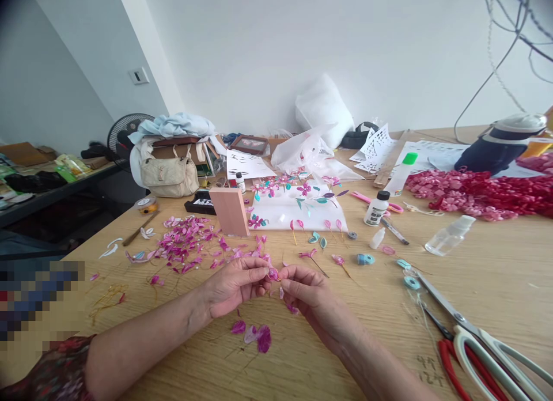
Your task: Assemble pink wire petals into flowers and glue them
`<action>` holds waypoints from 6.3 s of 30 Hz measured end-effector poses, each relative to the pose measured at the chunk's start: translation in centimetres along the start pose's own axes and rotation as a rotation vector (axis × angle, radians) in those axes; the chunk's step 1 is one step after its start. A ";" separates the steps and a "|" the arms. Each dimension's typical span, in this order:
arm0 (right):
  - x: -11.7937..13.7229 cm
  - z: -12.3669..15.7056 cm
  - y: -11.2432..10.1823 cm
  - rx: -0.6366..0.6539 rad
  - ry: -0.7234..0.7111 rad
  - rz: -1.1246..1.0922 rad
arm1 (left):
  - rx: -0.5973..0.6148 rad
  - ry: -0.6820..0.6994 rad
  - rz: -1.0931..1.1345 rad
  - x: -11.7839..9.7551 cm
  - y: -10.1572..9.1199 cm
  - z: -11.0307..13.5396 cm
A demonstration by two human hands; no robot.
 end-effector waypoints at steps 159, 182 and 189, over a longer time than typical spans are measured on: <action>1.1 0.3 0.8 -0.029 -0.024 0.080 | 0.065 0.103 -0.041 -0.1 0.8 0.0; 1.4 0.4 1.0 -0.026 -0.029 0.143 | 0.103 0.054 0.006 0.3 0.8 0.0; 1.5 0.4 1.1 -0.023 -0.026 0.148 | 0.103 0.041 0.001 0.4 1.0 0.0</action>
Point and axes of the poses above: each hand's wrist, its own z-axis away from the middle knuckle, its own y-axis out of the palm, x = y × z, the point moved 9 cm from there along -z, towards the middle knuckle, and after that the axes turned 5 degrees about x, right-handed, at the moved point
